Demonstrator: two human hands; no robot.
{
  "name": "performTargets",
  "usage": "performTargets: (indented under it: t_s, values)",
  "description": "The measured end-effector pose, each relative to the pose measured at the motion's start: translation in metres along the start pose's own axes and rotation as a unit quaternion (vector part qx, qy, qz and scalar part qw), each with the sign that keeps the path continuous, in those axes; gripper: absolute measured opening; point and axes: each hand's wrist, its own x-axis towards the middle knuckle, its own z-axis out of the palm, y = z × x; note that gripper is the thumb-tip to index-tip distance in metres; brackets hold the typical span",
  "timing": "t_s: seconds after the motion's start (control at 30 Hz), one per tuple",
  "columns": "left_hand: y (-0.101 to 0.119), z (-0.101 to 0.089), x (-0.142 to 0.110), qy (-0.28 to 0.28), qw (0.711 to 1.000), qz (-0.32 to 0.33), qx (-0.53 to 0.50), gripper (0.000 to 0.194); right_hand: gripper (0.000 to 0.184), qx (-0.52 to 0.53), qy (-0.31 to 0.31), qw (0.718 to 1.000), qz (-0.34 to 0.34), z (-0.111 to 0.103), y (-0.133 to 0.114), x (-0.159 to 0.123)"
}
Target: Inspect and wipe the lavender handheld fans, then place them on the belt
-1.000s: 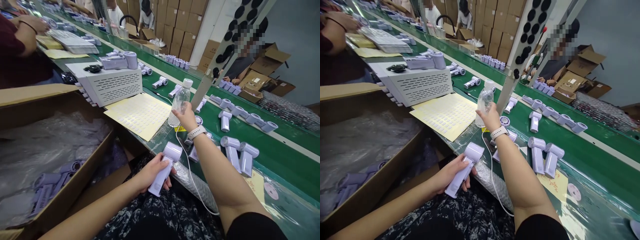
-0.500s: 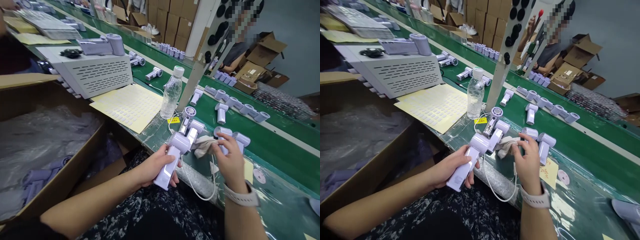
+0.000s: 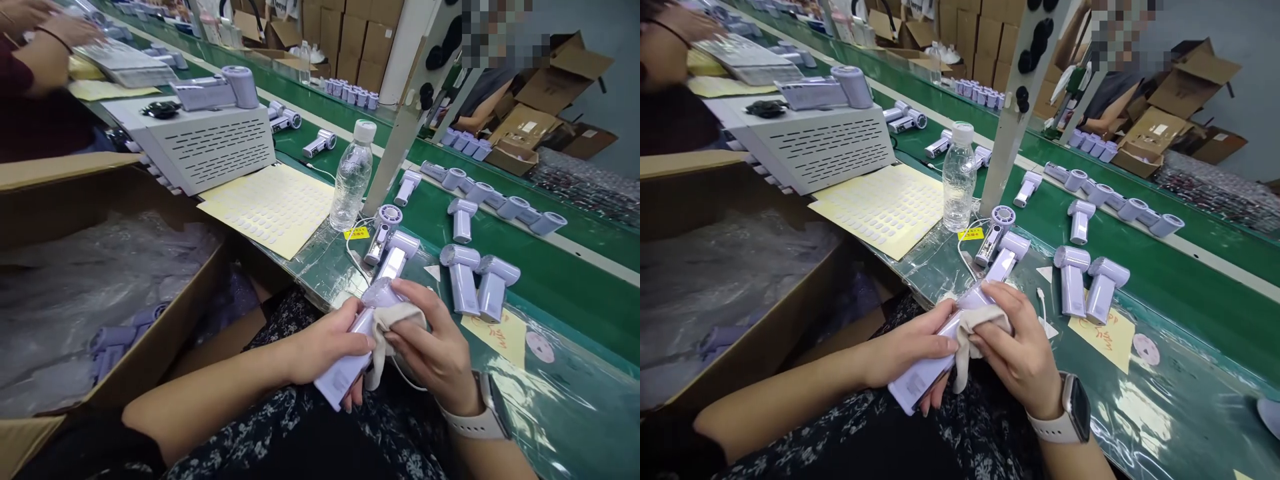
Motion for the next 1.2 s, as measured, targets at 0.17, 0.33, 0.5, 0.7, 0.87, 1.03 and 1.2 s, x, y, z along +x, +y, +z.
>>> performTargets:
  t_s: [0.17,0.33,0.5,0.7,0.87,1.03,1.2]
  values:
    - [0.002,-0.006,-0.005,-0.002,1.000,-0.024,0.017,0.051,0.006,-0.008,-0.074,0.997,-0.001,-0.009,0.000,0.002]
    - [-0.005,-0.014,-0.005,0.009,1.000,-0.019,-0.009,0.053,0.010,-0.007,-0.074,0.997,-0.025,-0.007,0.003,0.002]
    - [-0.008,-0.017,-0.004,0.009,1.000,-0.013,-0.002,0.055,0.015,-0.005,-0.040,0.999,-0.014,0.002,0.005,-0.001]
    - [-0.007,-0.020,-0.004,0.004,1.000,-0.012,-0.006,0.053,0.024,-0.007,-0.047,0.998,-0.041,0.005,0.010,-0.003]
    - [-0.009,-0.020,-0.001,-0.003,1.000,-0.008,-0.004,0.055,0.015,-0.030,-0.066,0.994,-0.076,0.001,0.012,0.002]
    - [-0.001,-0.010,-0.004,0.020,0.997,0.008,-0.070,0.050,0.015,0.048,-0.069,0.995,0.054,-0.023,0.011,0.003]
    - [0.002,-0.003,-0.001,0.061,0.995,0.036,-0.070,0.051,0.014,-0.004,0.003,0.977,0.213,-0.025,-0.007,0.007]
